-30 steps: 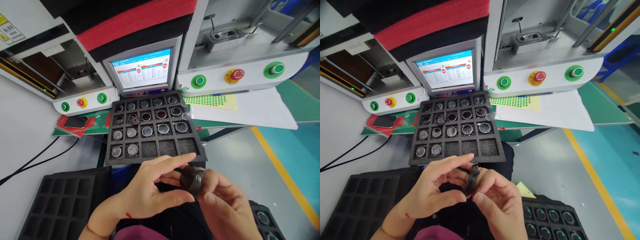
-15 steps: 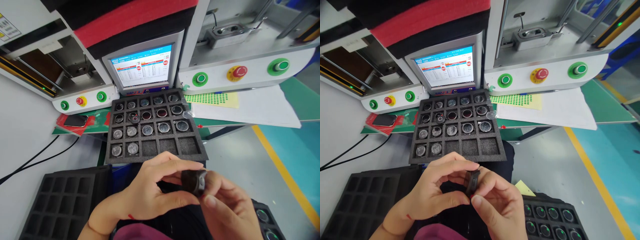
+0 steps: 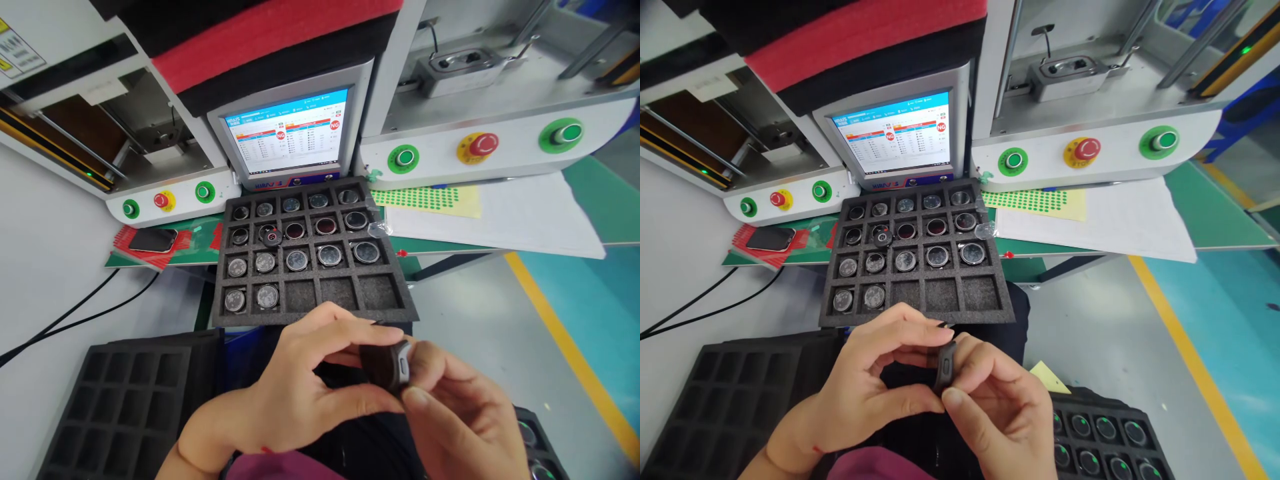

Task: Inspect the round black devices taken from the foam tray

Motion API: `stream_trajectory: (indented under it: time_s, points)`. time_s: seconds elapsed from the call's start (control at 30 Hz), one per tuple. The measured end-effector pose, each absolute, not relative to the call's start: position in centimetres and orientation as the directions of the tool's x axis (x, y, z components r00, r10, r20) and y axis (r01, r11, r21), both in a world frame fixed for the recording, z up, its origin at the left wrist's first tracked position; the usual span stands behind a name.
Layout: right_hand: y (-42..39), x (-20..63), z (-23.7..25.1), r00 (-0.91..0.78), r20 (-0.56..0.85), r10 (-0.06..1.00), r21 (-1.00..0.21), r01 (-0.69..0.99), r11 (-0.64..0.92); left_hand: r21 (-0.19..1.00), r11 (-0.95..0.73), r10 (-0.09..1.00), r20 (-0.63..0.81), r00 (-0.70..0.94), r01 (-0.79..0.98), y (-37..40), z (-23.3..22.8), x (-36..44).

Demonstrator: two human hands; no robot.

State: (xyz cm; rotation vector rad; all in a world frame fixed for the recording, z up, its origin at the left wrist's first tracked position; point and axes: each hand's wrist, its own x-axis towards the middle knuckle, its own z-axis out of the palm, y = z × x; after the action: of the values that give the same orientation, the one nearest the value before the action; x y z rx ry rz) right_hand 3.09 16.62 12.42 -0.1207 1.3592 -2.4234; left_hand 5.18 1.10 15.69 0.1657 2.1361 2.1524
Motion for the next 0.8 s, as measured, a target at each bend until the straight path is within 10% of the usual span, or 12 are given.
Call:
stream_trajectory:
  time_s: [0.3, 0.47, 0.8]
  points:
    - [16.3, 2.2, 11.9, -0.873, -0.127, -0.471, -0.736, 0.402, -0.546, 0.970, 0.210, 0.134, 0.096, -0.986, 0.123, 0.8, 16.2, 5.6]
    - [15.9, 1.9, 11.1, -0.927, -0.038, -0.372, -0.755, 0.270, -0.597, 0.928, 0.318, 0.152, 0.153, -0.976, 0.195, 0.6, 16.7, 5.4]
    - [14.7, 3.4, 10.1, -0.901, 0.080, -0.425, -0.622, 0.288, -0.728, 0.949, -0.226, 0.273, -0.156, -0.949, -0.221, 1.5, 15.4, 3.9]
